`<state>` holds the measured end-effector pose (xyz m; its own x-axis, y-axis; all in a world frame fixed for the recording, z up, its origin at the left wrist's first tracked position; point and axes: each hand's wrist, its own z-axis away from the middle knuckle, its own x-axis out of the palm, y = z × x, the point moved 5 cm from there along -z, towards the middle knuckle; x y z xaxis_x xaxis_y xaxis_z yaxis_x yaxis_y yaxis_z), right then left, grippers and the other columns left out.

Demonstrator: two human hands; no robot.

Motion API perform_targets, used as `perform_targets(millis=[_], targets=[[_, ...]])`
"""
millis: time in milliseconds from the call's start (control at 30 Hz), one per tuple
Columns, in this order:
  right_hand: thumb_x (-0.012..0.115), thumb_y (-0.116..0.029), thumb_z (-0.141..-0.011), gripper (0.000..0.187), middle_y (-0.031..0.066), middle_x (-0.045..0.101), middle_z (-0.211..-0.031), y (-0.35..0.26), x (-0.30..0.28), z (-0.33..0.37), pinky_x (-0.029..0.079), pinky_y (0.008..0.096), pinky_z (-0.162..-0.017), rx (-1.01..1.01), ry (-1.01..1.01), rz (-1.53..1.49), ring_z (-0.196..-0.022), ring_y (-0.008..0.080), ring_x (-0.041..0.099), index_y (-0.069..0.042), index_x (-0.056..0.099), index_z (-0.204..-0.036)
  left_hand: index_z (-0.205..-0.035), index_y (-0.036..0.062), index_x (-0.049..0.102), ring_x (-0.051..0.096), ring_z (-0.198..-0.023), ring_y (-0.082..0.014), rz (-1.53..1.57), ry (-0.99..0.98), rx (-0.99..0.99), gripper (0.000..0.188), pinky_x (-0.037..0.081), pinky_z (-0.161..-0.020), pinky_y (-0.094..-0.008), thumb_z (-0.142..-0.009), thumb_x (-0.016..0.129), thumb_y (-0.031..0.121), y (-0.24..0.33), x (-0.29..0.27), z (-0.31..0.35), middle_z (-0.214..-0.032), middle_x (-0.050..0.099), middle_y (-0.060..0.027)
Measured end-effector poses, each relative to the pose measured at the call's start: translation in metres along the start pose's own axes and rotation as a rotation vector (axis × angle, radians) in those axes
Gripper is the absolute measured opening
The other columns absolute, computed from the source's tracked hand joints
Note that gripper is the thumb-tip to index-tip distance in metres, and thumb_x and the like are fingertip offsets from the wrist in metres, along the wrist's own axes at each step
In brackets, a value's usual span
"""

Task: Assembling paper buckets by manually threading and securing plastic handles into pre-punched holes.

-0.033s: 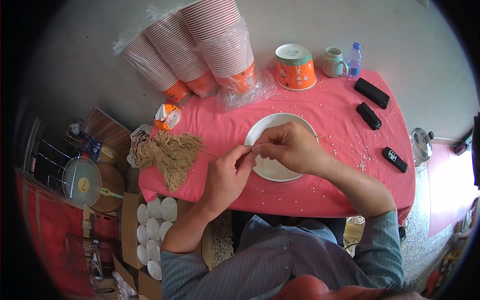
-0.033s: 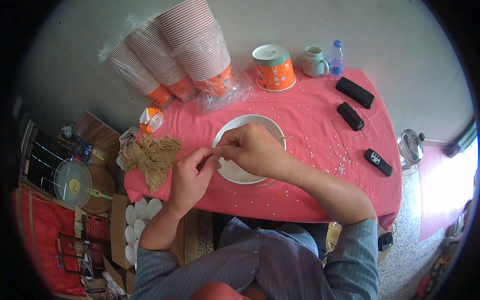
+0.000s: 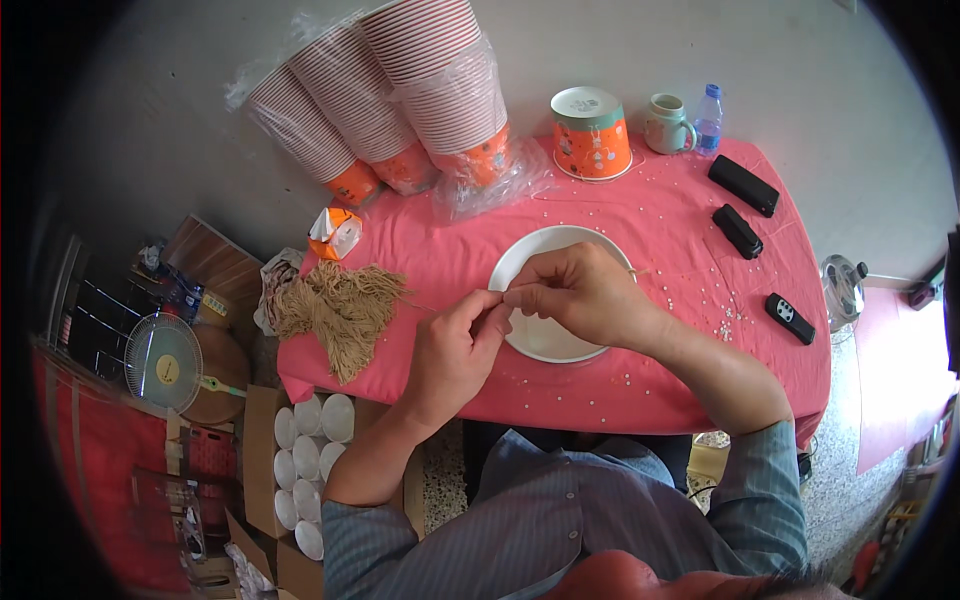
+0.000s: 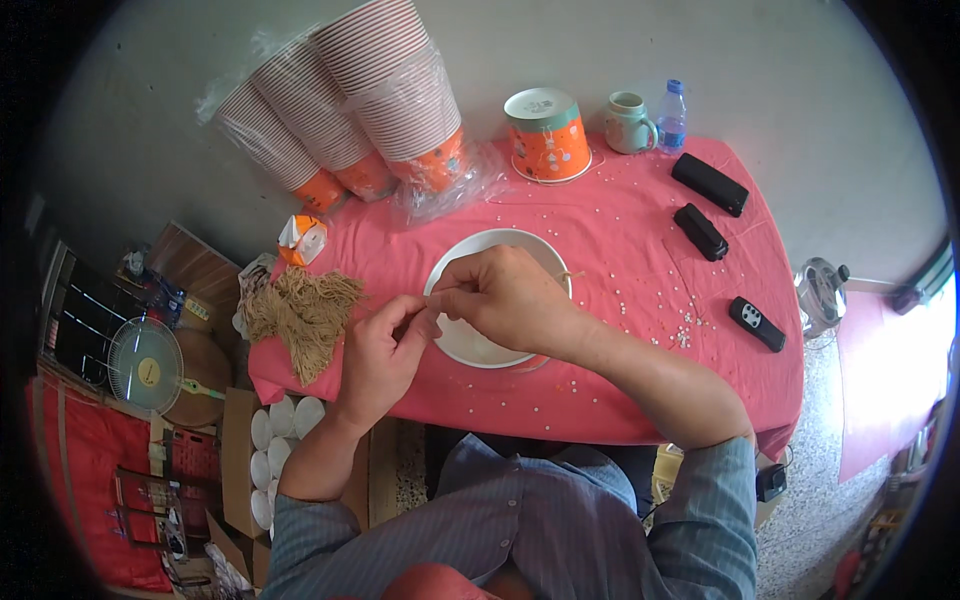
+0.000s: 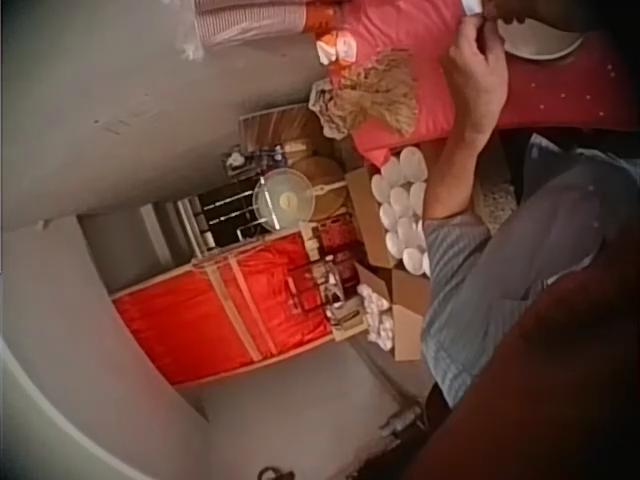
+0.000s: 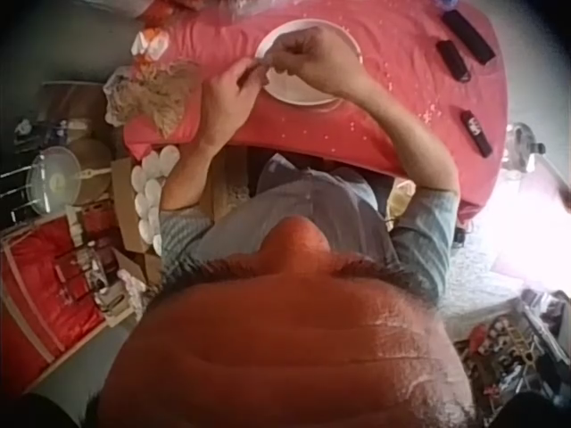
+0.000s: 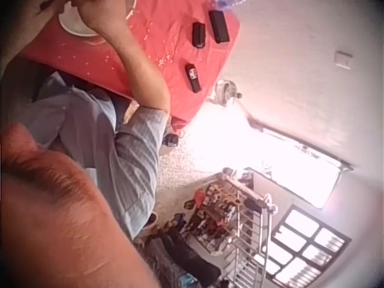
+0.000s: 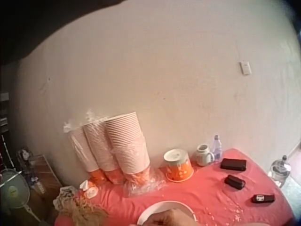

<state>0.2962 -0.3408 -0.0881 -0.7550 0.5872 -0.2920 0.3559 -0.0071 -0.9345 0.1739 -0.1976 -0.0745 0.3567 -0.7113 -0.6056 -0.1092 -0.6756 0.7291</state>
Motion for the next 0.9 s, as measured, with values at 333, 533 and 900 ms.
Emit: perform_targets(millis=[333, 533, 900], targets=[[0.079, -0.019, -0.096, 0.015, 0.0104, 0.080, -0.081, -0.003, -0.007, -0.001, 0.056, 0.0382, -0.068, -0.101, 0.086, 0.052, -0.070, 0.0206, 0.074, -0.004, 0.083, -0.099, -0.117, -0.0037, 0.075, 0.075, -0.079, -0.0110, 0.112, -0.071, -0.085, 0.015, 0.058, -0.071, -0.0292, -0.108, 0.071, 0.009, 0.001, 0.000, -0.005, -0.089, 0.081, -0.0093], [0.078, -0.019, -0.097, 0.015, 0.0092, 0.078, -0.077, -0.009, -0.004, 0.001, 0.054, 0.0398, -0.067, -0.083, 0.009, 0.035, -0.067, 0.0196, 0.072, -0.005, 0.083, -0.095, -0.118, -0.0036, 0.075, 0.075, -0.086, -0.0094, 0.363, -0.143, -0.277, 0.016, 0.059, -0.076, -0.0278, -0.108, 0.073, 0.009, -0.015, 0.006, -0.002, -0.096, 0.083, -0.0058], [0.078, -0.009, -0.102, 0.012, 0.0071, 0.081, -0.093, -0.007, -0.005, -0.003, 0.058, 0.0305, -0.080, -0.051, 0.020, -0.080, -0.084, 0.0125, 0.073, 0.000, 0.082, -0.107, -0.111, -0.0017, 0.075, 0.067, -0.076, -0.0064, 0.181, -0.080, -0.090, 0.017, 0.053, -0.069, -0.0239, -0.112, 0.068, 0.013, -0.008, 0.003, 0.001, -0.086, 0.076, -0.0024]])
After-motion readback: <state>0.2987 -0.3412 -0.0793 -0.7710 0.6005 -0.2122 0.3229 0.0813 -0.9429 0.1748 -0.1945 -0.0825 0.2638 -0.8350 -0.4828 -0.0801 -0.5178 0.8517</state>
